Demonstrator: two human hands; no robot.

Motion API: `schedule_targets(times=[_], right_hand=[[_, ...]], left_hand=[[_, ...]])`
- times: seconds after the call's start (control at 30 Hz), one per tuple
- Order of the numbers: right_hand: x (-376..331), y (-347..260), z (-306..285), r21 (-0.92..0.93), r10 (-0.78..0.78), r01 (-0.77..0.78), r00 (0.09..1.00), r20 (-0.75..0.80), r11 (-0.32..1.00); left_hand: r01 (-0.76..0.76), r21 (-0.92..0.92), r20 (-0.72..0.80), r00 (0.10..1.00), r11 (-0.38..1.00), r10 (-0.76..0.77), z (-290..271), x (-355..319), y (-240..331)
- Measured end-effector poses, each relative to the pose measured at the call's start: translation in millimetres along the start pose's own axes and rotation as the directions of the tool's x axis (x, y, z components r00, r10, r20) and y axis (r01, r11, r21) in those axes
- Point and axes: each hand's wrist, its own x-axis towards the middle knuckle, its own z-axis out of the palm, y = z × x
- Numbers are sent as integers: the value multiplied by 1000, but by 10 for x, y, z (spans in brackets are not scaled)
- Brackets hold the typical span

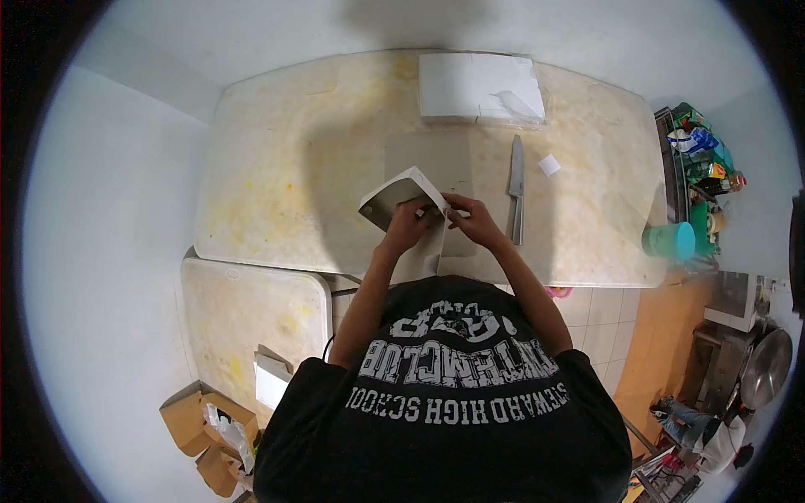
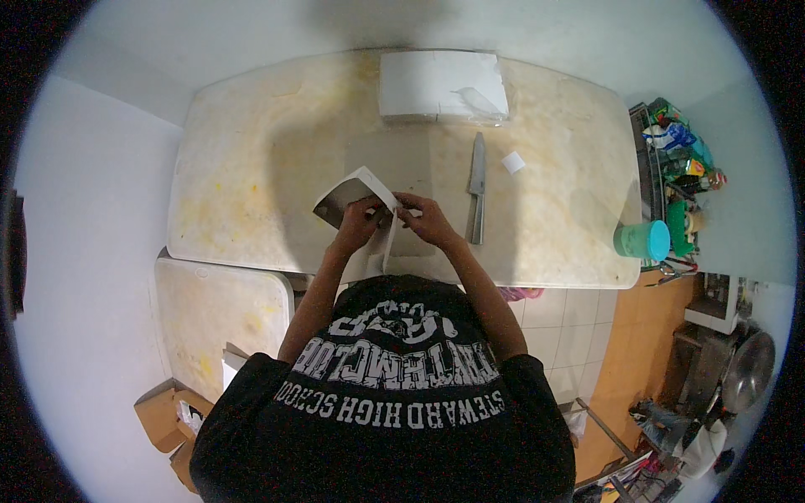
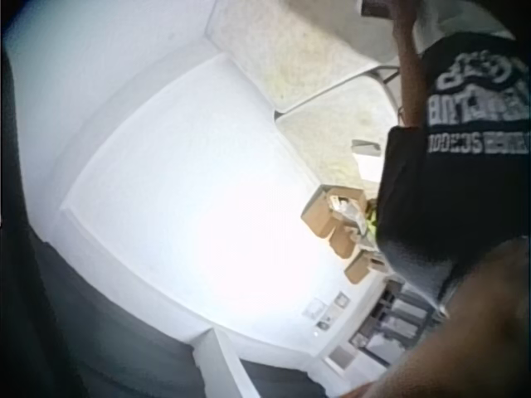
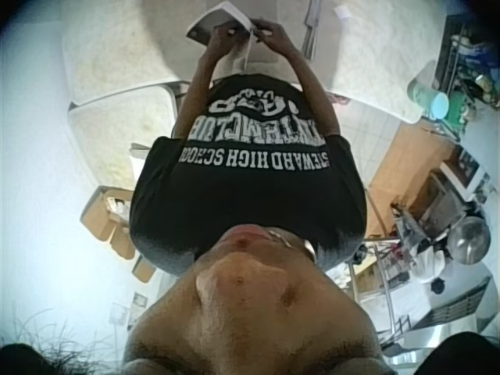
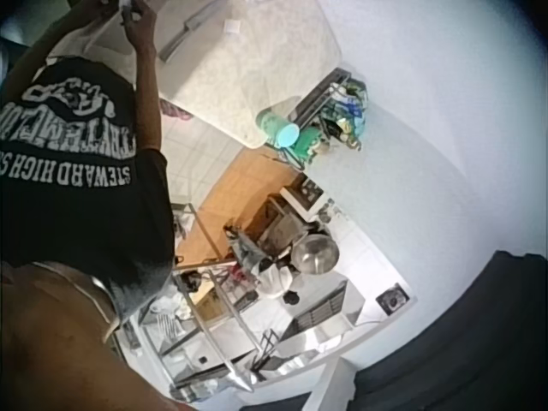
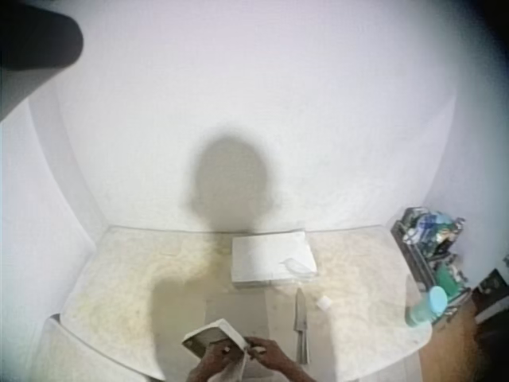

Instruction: The person folds a cardboard sheet into a box by hand. They fold the sides upward, tuck in the perforated tabs, and secure the edges until the box is fully formed.

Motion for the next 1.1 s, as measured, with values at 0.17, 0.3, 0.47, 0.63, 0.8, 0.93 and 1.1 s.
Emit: schedule_targets(times=[0.17, 0.3, 0.47, 0.63, 0.8, 0.93, 1.1], right_hand=[[-47, 74, -22, 43, 27, -30, 997, 66, 999], [-92, 83, -5, 94, 4, -14, 995, 102, 995], [-120, 60, 57, 110, 40, -52, 993, 112, 993], [-36, 183, 17, 53, 132, -139, 984, 118, 989], [109, 346, 118, 66, 303, -307, 950, 71, 949], [16, 211, 75, 11, 227, -227, 972, -56, 974], [-6, 22, -143, 100, 100, -89, 988, -119, 991]], left_hand=[[-8, 20, -10, 1000, 1000, 9, 9, -25, -13], [35, 322, -169, 985, 946, 21, -15, -62, 130], [-324, 647, -119, 851, 690, 511, -164, -30, 339], [-556, 722, 146, 704, 412, 695, -233, 194, 446], [80, -10, 341, 937, 997, -71, -199, 292, -392], [107, 394, 145, 973, 913, -177, -106, 278, -504], [201, 809, -58, 963, 552, -265, -48, 576, -659]])
